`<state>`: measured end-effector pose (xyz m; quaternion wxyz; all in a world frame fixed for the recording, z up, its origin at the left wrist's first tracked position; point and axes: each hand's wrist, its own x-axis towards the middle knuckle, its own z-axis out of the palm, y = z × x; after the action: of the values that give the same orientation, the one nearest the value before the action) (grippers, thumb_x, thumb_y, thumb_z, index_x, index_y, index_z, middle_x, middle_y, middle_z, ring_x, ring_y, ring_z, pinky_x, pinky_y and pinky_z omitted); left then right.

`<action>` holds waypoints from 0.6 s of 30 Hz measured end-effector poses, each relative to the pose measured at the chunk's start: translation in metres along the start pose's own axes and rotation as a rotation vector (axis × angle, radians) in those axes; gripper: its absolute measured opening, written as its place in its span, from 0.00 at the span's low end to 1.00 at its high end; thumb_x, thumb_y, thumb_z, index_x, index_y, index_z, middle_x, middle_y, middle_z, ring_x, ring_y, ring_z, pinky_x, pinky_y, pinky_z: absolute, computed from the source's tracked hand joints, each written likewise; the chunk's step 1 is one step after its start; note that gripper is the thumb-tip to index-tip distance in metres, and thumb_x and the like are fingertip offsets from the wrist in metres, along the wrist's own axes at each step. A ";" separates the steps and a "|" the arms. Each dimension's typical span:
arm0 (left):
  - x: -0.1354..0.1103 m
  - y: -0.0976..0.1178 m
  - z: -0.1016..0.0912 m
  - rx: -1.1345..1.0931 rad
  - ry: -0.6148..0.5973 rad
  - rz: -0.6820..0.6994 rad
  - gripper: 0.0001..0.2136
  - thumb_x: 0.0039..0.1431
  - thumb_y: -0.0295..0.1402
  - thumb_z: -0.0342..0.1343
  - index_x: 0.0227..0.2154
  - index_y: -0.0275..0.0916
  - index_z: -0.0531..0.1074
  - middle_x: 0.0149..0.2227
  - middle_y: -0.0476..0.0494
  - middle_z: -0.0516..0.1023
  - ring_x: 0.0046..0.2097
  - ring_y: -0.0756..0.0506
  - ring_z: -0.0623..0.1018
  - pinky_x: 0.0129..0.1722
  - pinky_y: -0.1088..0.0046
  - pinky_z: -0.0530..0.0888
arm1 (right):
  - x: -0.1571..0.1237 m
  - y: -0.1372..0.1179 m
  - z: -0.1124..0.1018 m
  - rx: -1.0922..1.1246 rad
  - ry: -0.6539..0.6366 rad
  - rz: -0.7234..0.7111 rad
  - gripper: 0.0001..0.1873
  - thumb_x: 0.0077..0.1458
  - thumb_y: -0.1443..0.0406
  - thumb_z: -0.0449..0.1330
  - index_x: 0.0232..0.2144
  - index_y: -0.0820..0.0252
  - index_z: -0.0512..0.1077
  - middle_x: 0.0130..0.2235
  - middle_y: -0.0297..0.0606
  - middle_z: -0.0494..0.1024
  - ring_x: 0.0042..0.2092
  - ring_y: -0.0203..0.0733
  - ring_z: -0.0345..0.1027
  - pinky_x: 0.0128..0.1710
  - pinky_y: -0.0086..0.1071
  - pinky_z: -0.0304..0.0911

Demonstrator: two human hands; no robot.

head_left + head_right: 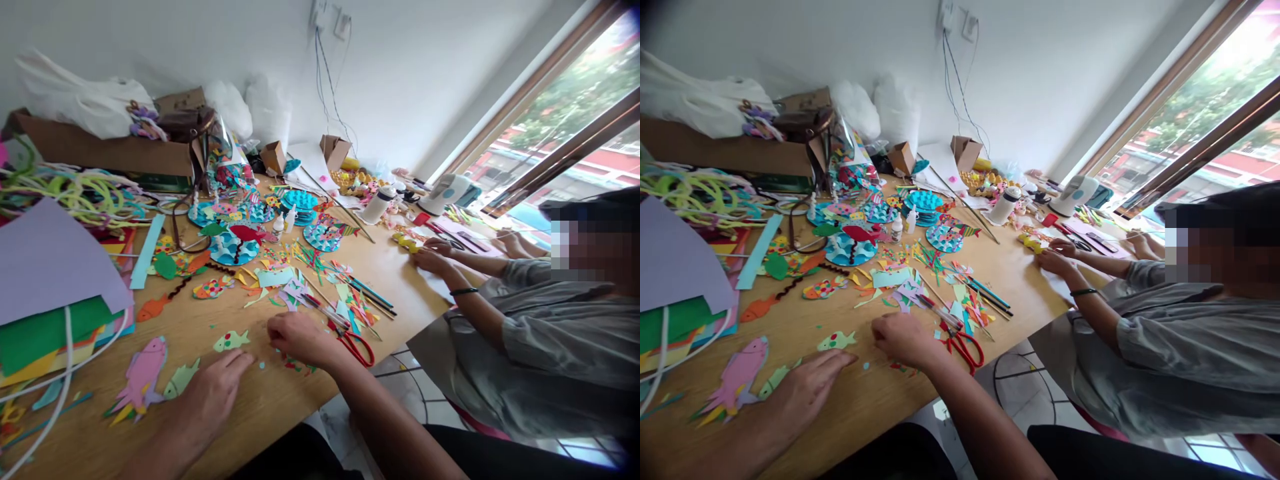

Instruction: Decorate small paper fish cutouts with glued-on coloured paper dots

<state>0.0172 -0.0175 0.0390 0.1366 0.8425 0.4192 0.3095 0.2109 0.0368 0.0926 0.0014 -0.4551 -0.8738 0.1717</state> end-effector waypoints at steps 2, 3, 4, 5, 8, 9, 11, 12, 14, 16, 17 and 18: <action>0.000 -0.001 0.004 -0.020 0.001 0.025 0.19 0.52 0.21 0.39 0.39 0.42 0.72 0.36 0.45 0.78 0.39 0.50 0.77 0.40 0.77 0.74 | 0.009 0.012 -0.012 0.012 0.055 0.085 0.12 0.51 0.69 0.51 0.32 0.57 0.74 0.32 0.38 0.77 0.33 0.39 0.69 0.30 0.29 0.58; 0.000 -0.002 0.007 -0.020 0.016 0.041 0.18 0.53 0.21 0.39 0.40 0.41 0.72 0.36 0.45 0.78 0.39 0.50 0.77 0.40 0.77 0.74 | 0.015 0.020 -0.018 0.017 0.086 0.123 0.13 0.51 0.70 0.50 0.35 0.58 0.74 0.33 0.37 0.78 0.35 0.38 0.69 0.32 0.28 0.59; -0.001 -0.004 0.009 -0.014 0.041 0.059 0.18 0.55 0.22 0.40 0.41 0.41 0.71 0.37 0.45 0.78 0.40 0.50 0.77 0.41 0.78 0.74 | 0.022 0.030 -0.025 0.017 0.105 0.147 0.14 0.52 0.70 0.49 0.36 0.58 0.74 0.34 0.37 0.78 0.35 0.38 0.70 0.34 0.28 0.59; -0.002 -0.005 0.011 -0.003 0.074 0.074 0.18 0.56 0.23 0.40 0.43 0.41 0.70 0.38 0.45 0.78 0.40 0.50 0.77 0.41 0.78 0.74 | 0.031 0.041 -0.032 0.011 0.118 0.183 0.14 0.52 0.70 0.50 0.37 0.59 0.74 0.34 0.38 0.78 0.35 0.38 0.70 0.34 0.28 0.59; -0.007 -0.008 0.016 0.027 0.137 0.104 0.17 0.57 0.25 0.41 0.46 0.41 0.69 0.40 0.45 0.78 0.42 0.51 0.77 0.43 0.80 0.72 | 0.060 0.078 -0.047 -0.035 0.183 0.339 0.15 0.50 0.72 0.51 0.36 0.59 0.75 0.36 0.37 0.78 0.38 0.37 0.70 0.37 0.26 0.59; -0.009 -0.008 0.017 0.030 0.131 0.119 0.17 0.58 0.26 0.41 0.46 0.42 0.68 0.40 0.46 0.78 0.42 0.51 0.77 0.43 0.81 0.72 | 0.070 0.089 -0.050 -0.039 0.189 0.350 0.16 0.50 0.72 0.51 0.37 0.59 0.75 0.36 0.37 0.78 0.39 0.38 0.70 0.38 0.26 0.59; -0.012 -0.009 0.018 0.034 0.111 0.132 0.17 0.58 0.27 0.41 0.47 0.43 0.68 0.41 0.46 0.78 0.42 0.51 0.77 0.43 0.83 0.71 | 0.089 0.108 -0.054 -0.046 0.193 0.371 0.16 0.50 0.73 0.50 0.38 0.62 0.75 0.36 0.39 0.78 0.39 0.37 0.70 0.38 0.26 0.59; -0.012 -0.010 0.018 0.035 0.102 0.136 0.17 0.58 0.27 0.42 0.48 0.43 0.67 0.41 0.47 0.78 0.42 0.51 0.77 0.43 0.83 0.71 | 0.099 0.115 -0.054 -0.049 0.191 0.377 0.16 0.51 0.72 0.50 0.39 0.62 0.75 0.36 0.39 0.78 0.39 0.37 0.70 0.37 0.25 0.59; -0.014 -0.012 0.017 0.042 0.101 0.130 0.17 0.58 0.28 0.42 0.49 0.44 0.67 0.42 0.46 0.77 0.43 0.51 0.77 0.45 0.82 0.70 | 0.115 0.125 -0.054 -0.053 0.179 0.378 0.15 0.51 0.71 0.52 0.39 0.62 0.75 0.36 0.39 0.78 0.39 0.37 0.70 0.37 0.25 0.59; -0.014 -0.015 0.015 0.057 0.117 0.124 0.16 0.58 0.27 0.43 0.48 0.43 0.67 0.42 0.46 0.77 0.44 0.51 0.76 0.46 0.82 0.70 | 0.129 0.131 -0.053 -0.061 0.161 0.371 0.14 0.50 0.70 0.53 0.38 0.61 0.76 0.37 0.38 0.78 0.40 0.37 0.69 0.37 0.24 0.59; -0.013 -0.017 0.015 0.067 0.121 0.133 0.16 0.58 0.27 0.43 0.48 0.42 0.67 0.42 0.46 0.77 0.44 0.51 0.76 0.47 0.82 0.69 | 0.134 0.132 -0.052 -0.067 0.152 0.367 0.14 0.50 0.70 0.54 0.38 0.61 0.76 0.38 0.38 0.78 0.41 0.38 0.69 0.37 0.24 0.58; -0.013 -0.019 0.014 0.076 0.125 0.154 0.16 0.58 0.27 0.44 0.48 0.42 0.67 0.41 0.46 0.78 0.44 0.52 0.76 0.47 0.83 0.69 | 0.139 0.134 -0.051 -0.073 0.143 0.366 0.14 0.50 0.70 0.54 0.37 0.60 0.76 0.38 0.38 0.78 0.41 0.38 0.69 0.37 0.24 0.58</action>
<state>0.0084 -0.0156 0.0140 0.0540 0.8558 0.3725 0.3549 0.2439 0.2330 0.0792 0.0157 -0.6170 -0.7799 0.1043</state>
